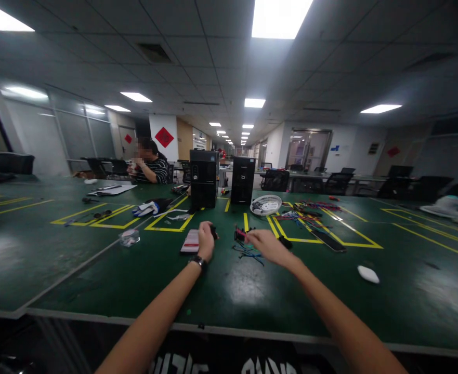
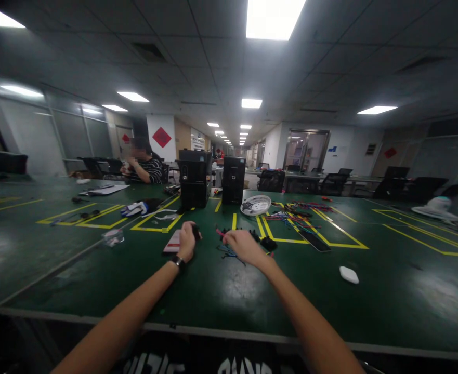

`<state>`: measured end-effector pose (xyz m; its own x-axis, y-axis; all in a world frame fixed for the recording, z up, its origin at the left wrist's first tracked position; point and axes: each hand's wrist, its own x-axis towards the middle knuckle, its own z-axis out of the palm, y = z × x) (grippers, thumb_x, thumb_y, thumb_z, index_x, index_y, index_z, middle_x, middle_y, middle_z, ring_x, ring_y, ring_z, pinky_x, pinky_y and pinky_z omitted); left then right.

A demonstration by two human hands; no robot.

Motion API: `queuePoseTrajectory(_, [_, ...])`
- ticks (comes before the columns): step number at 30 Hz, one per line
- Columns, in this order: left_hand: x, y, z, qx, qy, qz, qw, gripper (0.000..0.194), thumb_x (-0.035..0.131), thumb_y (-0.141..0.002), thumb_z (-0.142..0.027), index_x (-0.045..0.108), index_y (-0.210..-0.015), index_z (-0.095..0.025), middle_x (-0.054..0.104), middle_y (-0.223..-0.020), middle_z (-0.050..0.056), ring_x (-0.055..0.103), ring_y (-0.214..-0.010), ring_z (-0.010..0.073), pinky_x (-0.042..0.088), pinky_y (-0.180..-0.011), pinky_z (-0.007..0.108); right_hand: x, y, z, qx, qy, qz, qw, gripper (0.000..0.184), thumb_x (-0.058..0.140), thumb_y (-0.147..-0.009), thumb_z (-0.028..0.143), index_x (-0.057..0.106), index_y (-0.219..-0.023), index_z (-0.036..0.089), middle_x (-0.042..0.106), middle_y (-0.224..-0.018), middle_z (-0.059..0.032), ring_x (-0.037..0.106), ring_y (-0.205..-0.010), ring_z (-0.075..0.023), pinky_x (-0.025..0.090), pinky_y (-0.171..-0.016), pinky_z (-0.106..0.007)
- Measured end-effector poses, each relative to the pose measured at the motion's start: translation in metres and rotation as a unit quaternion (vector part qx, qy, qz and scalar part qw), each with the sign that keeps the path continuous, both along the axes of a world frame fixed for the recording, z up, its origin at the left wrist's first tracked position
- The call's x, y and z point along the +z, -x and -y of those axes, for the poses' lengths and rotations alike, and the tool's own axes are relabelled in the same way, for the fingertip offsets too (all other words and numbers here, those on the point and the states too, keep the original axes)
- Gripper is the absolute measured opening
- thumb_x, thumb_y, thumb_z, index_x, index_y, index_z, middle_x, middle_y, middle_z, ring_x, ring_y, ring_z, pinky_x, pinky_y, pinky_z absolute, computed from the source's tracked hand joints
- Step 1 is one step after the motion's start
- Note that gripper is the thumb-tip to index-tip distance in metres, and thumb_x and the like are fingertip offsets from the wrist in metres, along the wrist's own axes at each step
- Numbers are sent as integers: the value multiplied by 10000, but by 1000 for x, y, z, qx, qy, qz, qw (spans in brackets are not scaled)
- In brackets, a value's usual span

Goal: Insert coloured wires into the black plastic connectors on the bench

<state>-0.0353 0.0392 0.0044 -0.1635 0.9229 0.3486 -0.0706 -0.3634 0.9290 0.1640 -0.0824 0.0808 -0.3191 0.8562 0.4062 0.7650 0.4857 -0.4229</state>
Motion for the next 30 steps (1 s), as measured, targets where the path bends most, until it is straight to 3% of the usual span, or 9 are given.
queuePoseTrajectory(3, [1,8,-20,23,52,8,998,321,168,-948,-399,418,-907,-203,533,-638,-6,553,-536,130,470,-560,256,7,-7,23,-98,-56,-11,994,374,320,-972,301,667,-934,168,701,-866,-67,629,-771,-167,405,-705,-247])
queuePoseTrajectory(7, [-7,-8,-37,7,80,-50,996,205,307,-921,-335,443,-865,-191,584,-616,15,591,-553,152,454,-571,258,-38,12,47,-106,60,168,978,338,378,-953,294,682,-874,170,699,-766,-90,646,-708,-193,400,-640,-257])
queuePoseTrajectory(9, [-13,-22,-46,6,79,-96,992,206,348,-907,-292,479,-789,-187,579,-586,24,591,-556,161,439,-590,262,-58,21,48,-101,74,219,968,323,406,-944,318,689,-876,179,702,-802,-98,649,-738,-205,404,-645,-263])
queuePoseTrajectory(11, [-18,-32,-57,6,72,-143,987,261,376,-897,-273,495,-681,-189,565,-555,34,590,-571,172,432,-625,276,-67,22,42,-93,47,233,967,340,401,-947,348,693,-867,193,695,-843,-99,640,-773,-206,409,-667,-268])
queuePoseTrajectory(15, [-19,-33,-78,15,36,-224,974,284,455,-864,-281,496,-596,-195,576,-611,72,612,-768,227,422,-757,323,-61,9,9,-94,-33,214,972,281,428,-941,292,692,-893,205,665,-909,-100,601,-881,-214,416,-756,-285])
queuePoseTrajectory(19, [-12,-34,-85,8,-35,-298,954,197,531,-822,-370,577,-774,-184,629,-899,138,499,-1095,284,382,-892,383,-67,-2,-27,-110,-16,218,970,171,563,-866,231,691,-972,198,642,-957,-113,585,-915,-243,423,-760,-308])
queuePoseTrajectory(22, [-6,-46,-84,-57,-90,-361,926,295,688,-681,-431,613,-860,-209,630,-1023,120,468,-1141,287,374,-925,380,-77,-3,-40,-101,-10,229,968,146,574,-845,193,686,-938,181,635,-972,-120,568,-951,-250,415,-768,-313])
queuePoseTrajectory(26, [-4,-64,-83,-136,-110,-424,889,382,819,-450,-359,610,-743,-230,643,-853,57,547,-985,291,411,-868,374,-79,-10,-40,-64,-29,154,986,120,519,-877,221,633,-892,186,649,-947,-88,568,-932,-221,401,-772,-305])
queuePoseTrajectory(30, [-2,-70,-75,-149,-128,-439,877,380,790,-463,-245,574,-774,-210,593,-803,37,549,-905,263,411,-835,351,-73,-26,-42,-71,-13,-68,995,147,438,-912,264,564,-908,189,659,-767,-37,609,-746,-175,419,-703,-276])
